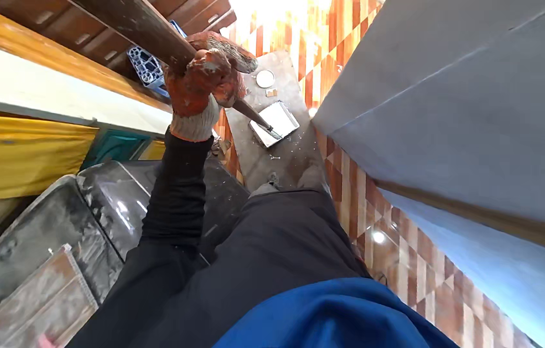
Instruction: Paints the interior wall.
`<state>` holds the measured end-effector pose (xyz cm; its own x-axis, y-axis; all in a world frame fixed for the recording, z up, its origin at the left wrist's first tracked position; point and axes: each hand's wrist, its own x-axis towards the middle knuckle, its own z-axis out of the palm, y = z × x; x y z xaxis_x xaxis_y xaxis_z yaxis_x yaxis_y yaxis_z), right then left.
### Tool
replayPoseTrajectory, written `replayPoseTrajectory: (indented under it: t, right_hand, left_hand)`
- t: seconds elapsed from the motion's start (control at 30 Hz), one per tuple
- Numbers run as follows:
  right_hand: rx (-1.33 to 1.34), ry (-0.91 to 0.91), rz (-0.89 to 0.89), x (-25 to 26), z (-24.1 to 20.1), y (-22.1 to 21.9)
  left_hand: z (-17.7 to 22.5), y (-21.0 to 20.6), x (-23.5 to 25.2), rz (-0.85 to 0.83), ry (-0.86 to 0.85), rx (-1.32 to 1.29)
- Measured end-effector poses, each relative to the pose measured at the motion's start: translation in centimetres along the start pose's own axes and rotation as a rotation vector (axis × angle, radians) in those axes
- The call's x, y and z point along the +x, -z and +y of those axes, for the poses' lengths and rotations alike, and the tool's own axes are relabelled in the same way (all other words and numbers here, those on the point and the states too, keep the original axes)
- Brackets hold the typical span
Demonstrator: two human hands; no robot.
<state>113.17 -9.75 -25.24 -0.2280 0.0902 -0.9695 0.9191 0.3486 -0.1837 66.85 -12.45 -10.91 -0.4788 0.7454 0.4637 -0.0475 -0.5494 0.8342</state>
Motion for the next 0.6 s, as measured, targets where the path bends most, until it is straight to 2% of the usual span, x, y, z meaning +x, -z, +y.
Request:
replayPoseTrajectory:
  t: [0.07,0.1,0.13,0.23,0.3,0.37,0.47,0.6]
  right_hand:
    - [-0.084,0.105,0.151,8.5,7.0,-2.8]
    - [-0.091,0.047,0.04,11.0,8.5,-1.5]
    - [-0.047,-0.023,0.027,13.9,10.2,-1.0]
    - [0.319,-0.121,0.249,19.7,15.6,1.1]
    - [0.831,-0.136,0.387,18.9,17.5,4.4]
    - [1.091,-0.092,0.491,17.5,19.4,7.8]
    - [1.152,-0.051,0.558,16.3,22.5,10.0]
    - [0.981,-0.167,0.469,16.7,27.0,8.2]
  left_hand:
    - [-0.3,-1.3,0.3,0.04,0.009,0.019]
    - [-0.6,-2.0,0.7,0.05,0.007,0.026]
    - [-1.0,-2.5,1.0,0.043,0.005,0.032]
    - [-2.0,-3.8,1.9,0.006,0.014,0.089]
    - [-2.6,-5.1,2.3,0.01,0.014,0.146]
    - [-3.3,-6.1,2.3,0.032,0.0,0.17]
    - [-4.0,-7.7,2.2,0.094,-0.041,0.224]
    - [-4.5,-9.2,2.5,0.122,-0.069,0.22]
